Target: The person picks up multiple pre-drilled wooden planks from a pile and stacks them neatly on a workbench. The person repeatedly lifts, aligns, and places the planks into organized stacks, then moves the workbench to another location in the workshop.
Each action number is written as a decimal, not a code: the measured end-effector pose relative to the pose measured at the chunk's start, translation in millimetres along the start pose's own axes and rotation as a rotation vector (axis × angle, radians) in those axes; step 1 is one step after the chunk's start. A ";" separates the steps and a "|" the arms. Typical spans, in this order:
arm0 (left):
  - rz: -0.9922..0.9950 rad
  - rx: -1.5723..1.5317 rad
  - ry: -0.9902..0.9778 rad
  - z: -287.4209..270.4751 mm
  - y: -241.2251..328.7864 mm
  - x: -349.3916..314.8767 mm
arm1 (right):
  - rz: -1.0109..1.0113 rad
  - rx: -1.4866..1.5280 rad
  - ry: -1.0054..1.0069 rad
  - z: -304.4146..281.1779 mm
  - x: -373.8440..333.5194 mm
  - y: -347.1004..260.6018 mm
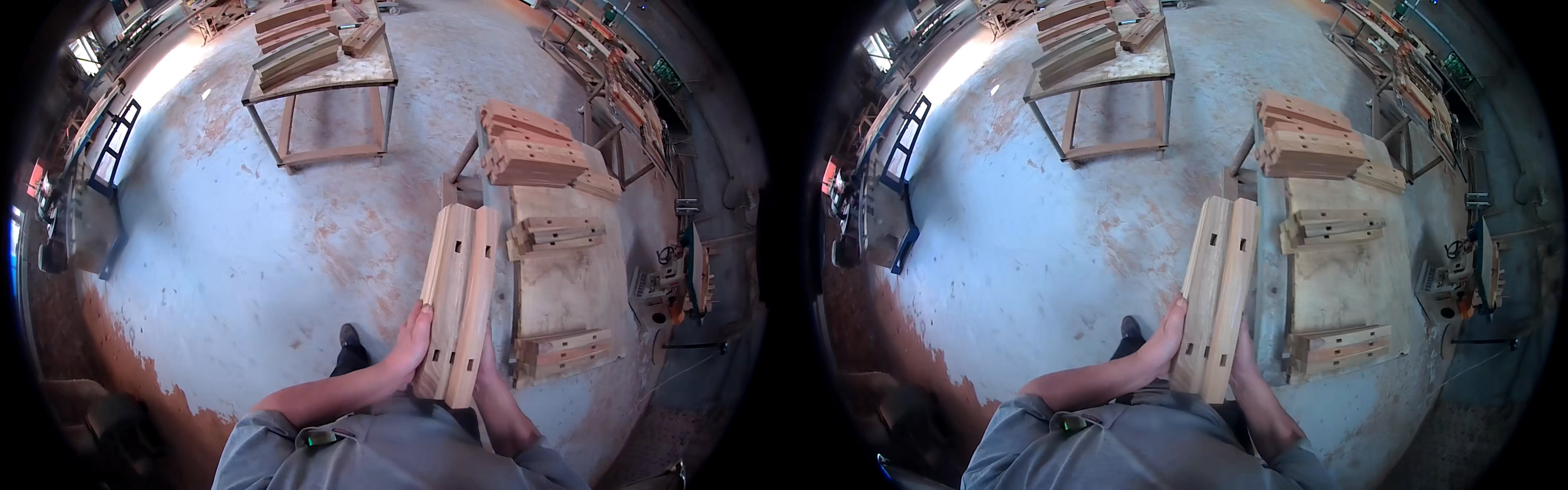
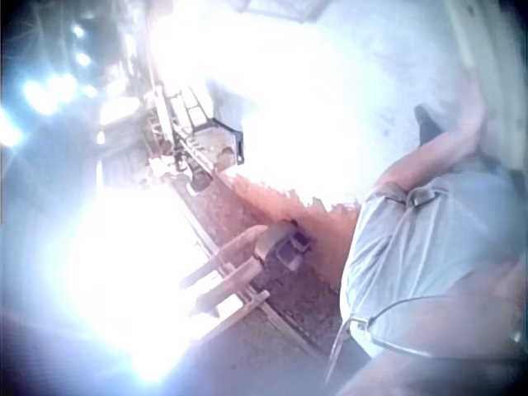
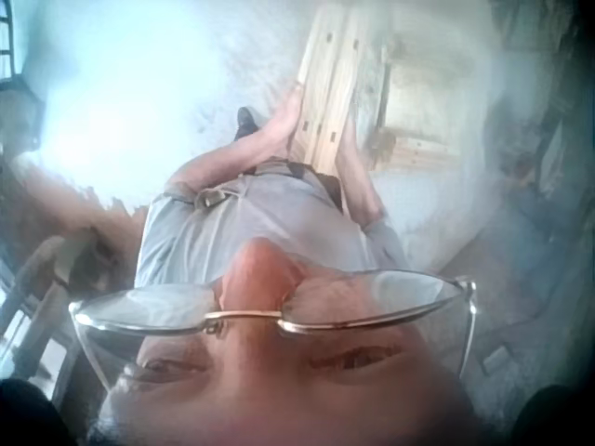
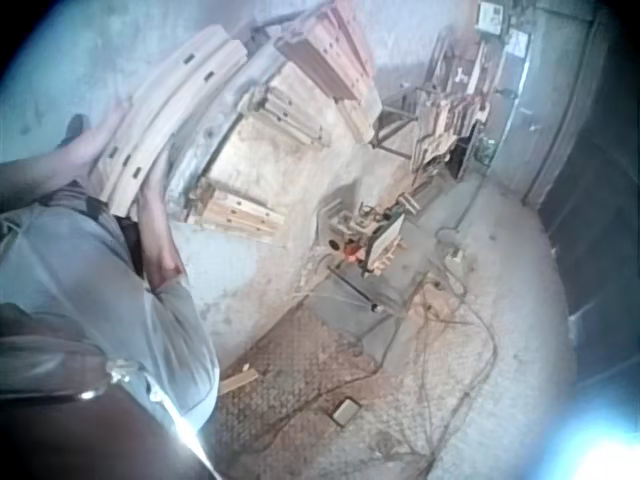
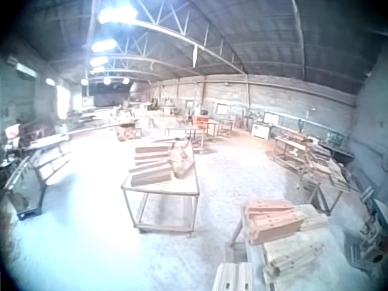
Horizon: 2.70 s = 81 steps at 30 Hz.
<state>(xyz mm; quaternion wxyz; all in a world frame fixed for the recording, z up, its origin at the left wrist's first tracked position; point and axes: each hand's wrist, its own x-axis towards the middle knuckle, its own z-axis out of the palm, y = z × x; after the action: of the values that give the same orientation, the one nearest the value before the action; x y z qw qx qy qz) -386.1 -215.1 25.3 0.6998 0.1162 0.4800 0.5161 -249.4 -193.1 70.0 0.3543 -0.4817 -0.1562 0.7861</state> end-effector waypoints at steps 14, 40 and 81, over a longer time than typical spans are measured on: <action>-0.191 -0.084 -0.126 -130.4 262.9 165.3 | 0.051 0.002 -0.139 254.0 223.2 -44.4; -0.252 0.307 -0.112 -178.0 736.0 758.9 | -0.400 0.038 0.127 536.8 844.6 -308.8; 0.014 0.800 0.005 -213.6 822.8 851.2 | -0.272 -0.083 0.066 398.7 789.8 -334.7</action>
<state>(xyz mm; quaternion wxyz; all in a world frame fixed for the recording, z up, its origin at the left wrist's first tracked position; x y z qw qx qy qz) -1052.3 785.9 -12.4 0.5948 0.3814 0.6439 0.2934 -684.3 638.3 -50.2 0.4421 -0.4959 -0.2406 0.7076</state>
